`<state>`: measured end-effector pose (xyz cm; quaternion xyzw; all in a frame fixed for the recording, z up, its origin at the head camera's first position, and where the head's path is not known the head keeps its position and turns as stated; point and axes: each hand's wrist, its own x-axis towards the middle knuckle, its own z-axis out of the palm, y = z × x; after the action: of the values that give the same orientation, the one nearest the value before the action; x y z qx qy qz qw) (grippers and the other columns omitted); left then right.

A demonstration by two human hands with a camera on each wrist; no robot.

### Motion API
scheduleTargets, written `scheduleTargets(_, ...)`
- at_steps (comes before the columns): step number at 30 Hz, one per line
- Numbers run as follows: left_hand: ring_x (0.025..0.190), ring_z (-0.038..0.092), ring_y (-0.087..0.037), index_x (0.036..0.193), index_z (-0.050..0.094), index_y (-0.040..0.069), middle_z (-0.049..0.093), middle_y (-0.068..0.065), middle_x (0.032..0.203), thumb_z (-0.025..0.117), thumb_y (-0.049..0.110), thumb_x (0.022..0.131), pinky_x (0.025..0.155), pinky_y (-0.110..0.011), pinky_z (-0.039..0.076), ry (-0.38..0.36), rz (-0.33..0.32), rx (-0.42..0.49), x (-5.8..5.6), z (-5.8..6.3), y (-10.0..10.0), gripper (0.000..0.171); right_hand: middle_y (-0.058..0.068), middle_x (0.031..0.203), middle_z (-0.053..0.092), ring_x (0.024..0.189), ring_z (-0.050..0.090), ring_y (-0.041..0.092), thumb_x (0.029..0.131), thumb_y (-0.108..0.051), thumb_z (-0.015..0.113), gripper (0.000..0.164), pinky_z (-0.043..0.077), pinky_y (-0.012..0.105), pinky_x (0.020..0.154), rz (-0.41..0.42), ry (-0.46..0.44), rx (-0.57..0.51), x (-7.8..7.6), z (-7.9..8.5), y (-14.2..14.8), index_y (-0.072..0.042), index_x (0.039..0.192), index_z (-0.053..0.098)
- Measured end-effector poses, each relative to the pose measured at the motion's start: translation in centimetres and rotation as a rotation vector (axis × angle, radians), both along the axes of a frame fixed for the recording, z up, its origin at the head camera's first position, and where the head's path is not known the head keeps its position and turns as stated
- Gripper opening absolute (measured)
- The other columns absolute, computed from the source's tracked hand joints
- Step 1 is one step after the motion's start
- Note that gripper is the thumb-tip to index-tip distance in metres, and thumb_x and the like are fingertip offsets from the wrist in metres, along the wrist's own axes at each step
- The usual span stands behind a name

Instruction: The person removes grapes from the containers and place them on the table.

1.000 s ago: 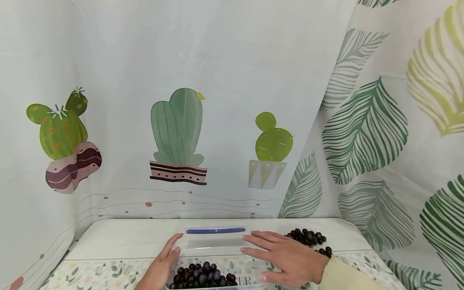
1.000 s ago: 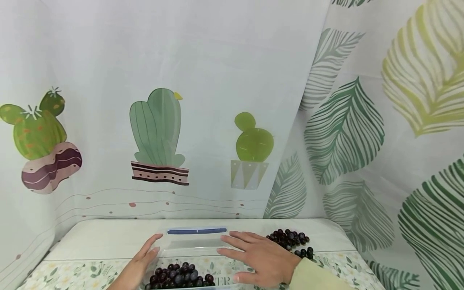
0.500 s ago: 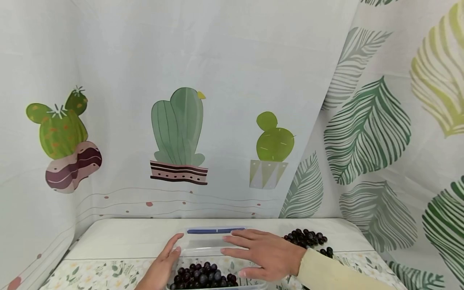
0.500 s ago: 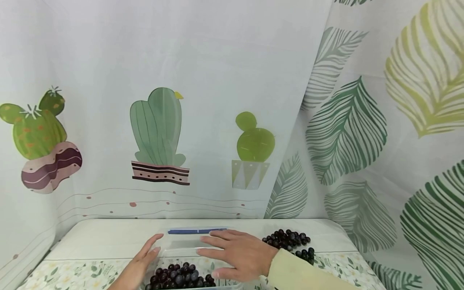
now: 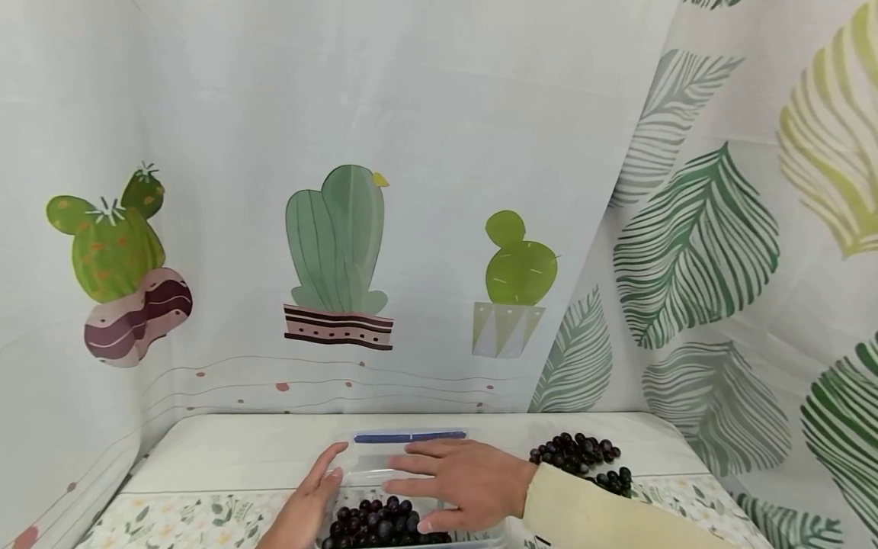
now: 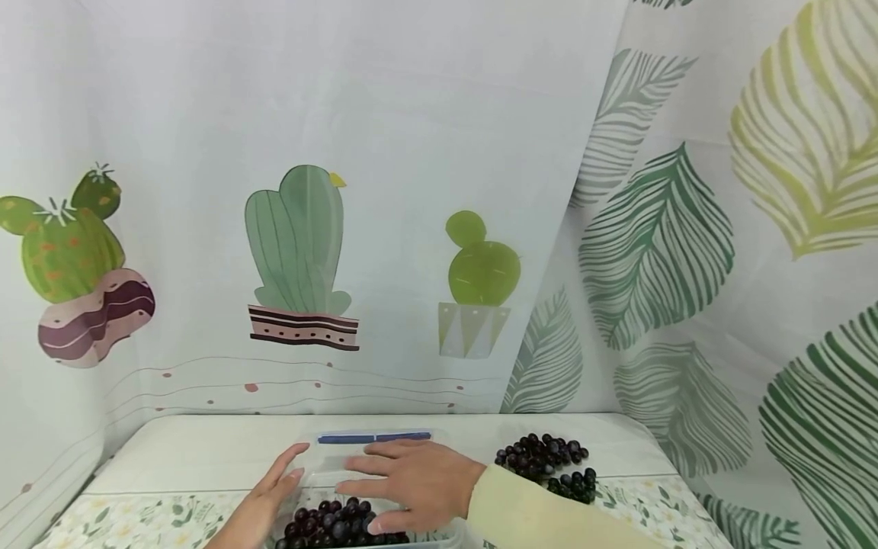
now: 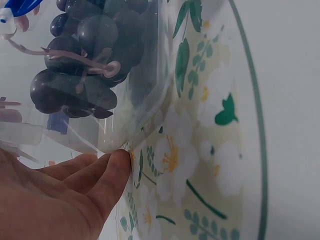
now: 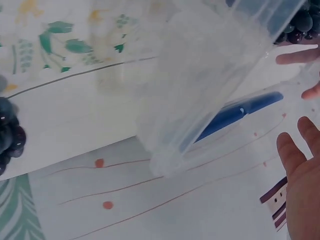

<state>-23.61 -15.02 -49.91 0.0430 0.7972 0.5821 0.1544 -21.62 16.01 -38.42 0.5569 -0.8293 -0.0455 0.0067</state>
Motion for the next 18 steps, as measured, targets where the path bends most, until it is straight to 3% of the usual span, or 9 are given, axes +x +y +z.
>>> scheduleTargets(4, 0.152, 0.016, -0.063, 0.166, 0.023, 0.03, 0.007, -0.025, 0.174, 0.044, 0.086, 0.092, 0.111, -0.078, 0.035, -0.019, -0.005, 0.014, -0.3, -0.6, -0.3, 0.095, -0.008, 0.174, 0.027, 0.159, 0.035, 0.018, 0.112, -0.051, 0.039, 0.058, 0.039, 0.034, 0.127, 0.03, 0.033, 0.015, -0.1, -0.2, -0.9, -0.036, 0.167, 0.024)
scheduleTargets(6, 0.152, 0.019, -0.063, 0.166, 0.024, 0.029, 0.009, -0.026, 0.173, 0.044, 0.081, 0.096, 0.111, -0.077, 0.036, -0.012, 0.012, -0.011, -0.2, -0.3, 0.0, 0.089, -0.008, 0.174, 0.027, 0.159, 0.035, 0.017, 0.112, -0.051, 0.04, 0.058, 0.038, 0.033, 0.127, 0.043, 0.053, 0.025, -0.1, -0.2, -1.3, -0.036, 0.166, 0.025)
scheduleTargets(8, 0.152, 0.021, -0.062, 0.165, 0.025, 0.031, 0.011, -0.026, 0.173, 0.043, 0.084, 0.093, 0.111, -0.076, 0.037, -0.007, 0.023, -0.03, -0.1, -0.1, 0.0, 0.091, -0.007, 0.174, 0.027, 0.159, 0.034, 0.016, 0.112, -0.052, 0.039, 0.059, 0.036, 0.034, 0.128, 0.057, 0.077, 0.041, -0.2, -0.2, -1.6, -0.036, 0.166, 0.026)
scheduleTargets(12, 0.152, 0.021, -0.062, 0.165, 0.026, 0.026, 0.013, -0.027, 0.172, 0.043, 0.074, 0.101, 0.112, -0.076, 0.036, 0.005, 0.052, -0.059, 1.1, 1.8, 0.9, 0.082, -0.009, 0.173, 0.028, 0.16, 0.031, 0.014, 0.112, -0.055, 0.037, 0.058, 0.033, 0.039, 0.131, 0.075, 0.121, 0.076, -0.4, -0.1, -2.4, -0.037, 0.166, 0.026)
scheduleTargets(15, 0.152, 0.019, -0.063, 0.166, 0.026, 0.022, 0.012, -0.029, 0.172, 0.04, 0.065, 0.106, 0.113, -0.077, 0.034, 0.015, 0.049, -0.061, 1.4, 2.4, 1.1, 0.074, -0.011, 0.173, 0.029, 0.16, 0.031, 0.013, 0.111, -0.056, 0.036, 0.058, 0.032, 0.043, 0.131, 0.086, 0.151, 0.1, -0.5, -0.1, -2.8, -0.037, 0.165, 0.028)
scheduleTargets(18, 0.152, 0.018, -0.062, 0.166, 0.025, 0.027, 0.011, -0.027, 0.173, 0.039, 0.072, 0.104, 0.112, -0.076, 0.035, 0.018, 0.026, -0.053, 0.3, 0.5, 0.2, 0.078, -0.011, 0.172, 0.03, 0.16, 0.031, 0.013, 0.11, -0.058, 0.038, 0.059, 0.031, 0.041, 0.131, 0.097, 0.144, 0.111, -0.7, -0.1, -3.3, -0.037, 0.165, 0.029)
